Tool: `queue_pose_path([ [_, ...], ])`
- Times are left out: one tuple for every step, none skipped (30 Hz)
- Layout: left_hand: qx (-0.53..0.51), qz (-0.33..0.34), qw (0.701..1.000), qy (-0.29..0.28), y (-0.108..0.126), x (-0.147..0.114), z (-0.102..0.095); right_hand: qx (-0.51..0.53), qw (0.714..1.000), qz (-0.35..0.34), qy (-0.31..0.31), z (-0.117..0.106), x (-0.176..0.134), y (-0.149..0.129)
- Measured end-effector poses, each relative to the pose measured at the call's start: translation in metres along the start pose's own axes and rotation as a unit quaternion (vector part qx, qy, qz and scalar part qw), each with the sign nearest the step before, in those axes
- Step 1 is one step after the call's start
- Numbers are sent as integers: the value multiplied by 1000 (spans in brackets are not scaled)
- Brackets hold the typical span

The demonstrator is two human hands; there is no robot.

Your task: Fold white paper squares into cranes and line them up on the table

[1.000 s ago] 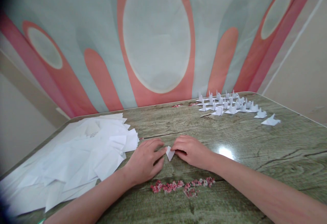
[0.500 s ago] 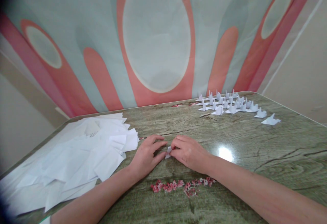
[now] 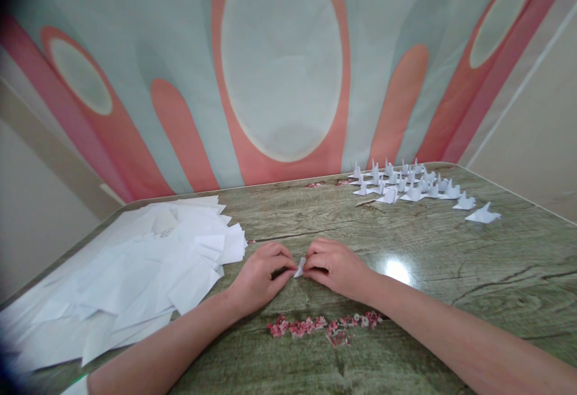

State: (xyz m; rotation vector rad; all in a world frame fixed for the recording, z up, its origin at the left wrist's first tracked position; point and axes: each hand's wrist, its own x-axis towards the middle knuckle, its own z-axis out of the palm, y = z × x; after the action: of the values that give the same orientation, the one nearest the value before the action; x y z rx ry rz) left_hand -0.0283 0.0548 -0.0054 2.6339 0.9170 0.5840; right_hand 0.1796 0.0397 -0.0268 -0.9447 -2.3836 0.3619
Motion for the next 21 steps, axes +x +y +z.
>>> queue_pose_path([
  [-1, 5, 1000, -7, 1, 0, -1, 3, 1000, 4, -2, 0, 0, 0],
  [-3, 10, 1000, -13, 1, 0, -2, 5, 1000, 8, -3, 1, 0, 0],
  [-7, 11, 1000, -19, 2, 0, -3, 6, 1000, 11, -5, 1, 0, 1],
  [-10, 10, 1000, -24, 3, 0, -4, 8, 1000, 13, -5, 1, 0, 1],
  [-15, 7, 999, -28, 3, 0, -5, 10, 1000, 15, -6, 1, 0, 1],
  [-20, 4, 999, -31, 4, 0, -6, 12, 1000, 16, -8, 1, 0, 1],
  [-25, 0, 999, -35, 4, 1, -7, 14, 1000, 16, -11, 0, 0, 1],
  [-29, -5, 999, -38, 4, 1, -8, 18, 1000, 16, -15, -2, 0, 1],
  [-31, -12, 999, -40, 4, 1, -9, 23, 999, 14, -22, -4, 0, 1],
  [-32, -20, 998, -40, 4, 1, -8, 29, 999, 12, -31, -6, 0, 0],
  [-31, -29, 998, -39, 3, 1, -8, 36, 998, 12, -39, -8, 0, 0],
  [-30, -38, 998, -37, 3, 0, -7, 44, 998, 12, -47, -10, 0, 0],
  [-28, -45, 998, -34, 3, 0, -6, 52, 997, 14, -53, -12, 0, 0],
  [-27, -51, 998, -30, 2, 0, -4, 61, 996, 18, -57, -13, 0, 0],
  [-26, -55, 998, -25, 2, -1, -3, 71, 995, 25, -59, -13, 1, 0],
  [-26, -59, 998, -20, 2, -1, -1, 81, 994, 34, -57, -13, 1, 0],
  [-26, -63, 998, -14, 2, -1, 0, 92, 993, 45, -53, -12, 1, 1],
  [-28, -68, 997, -9, 2, -1, 2, 104, 992, 58, -48, -11, 1, 1],
  [-31, -73, 997, -5, 1, -2, 3, 115, 990, 70, -41, -10, 1, 2],
  [-35, -78, 996, -2, 1, -1, 4, 124, 988, 82, -34, -9, 1, 2],
  [-40, -82, 996, 1, 1, -1, 4, 130, 987, 92, -29, -8, 2, 2],
])
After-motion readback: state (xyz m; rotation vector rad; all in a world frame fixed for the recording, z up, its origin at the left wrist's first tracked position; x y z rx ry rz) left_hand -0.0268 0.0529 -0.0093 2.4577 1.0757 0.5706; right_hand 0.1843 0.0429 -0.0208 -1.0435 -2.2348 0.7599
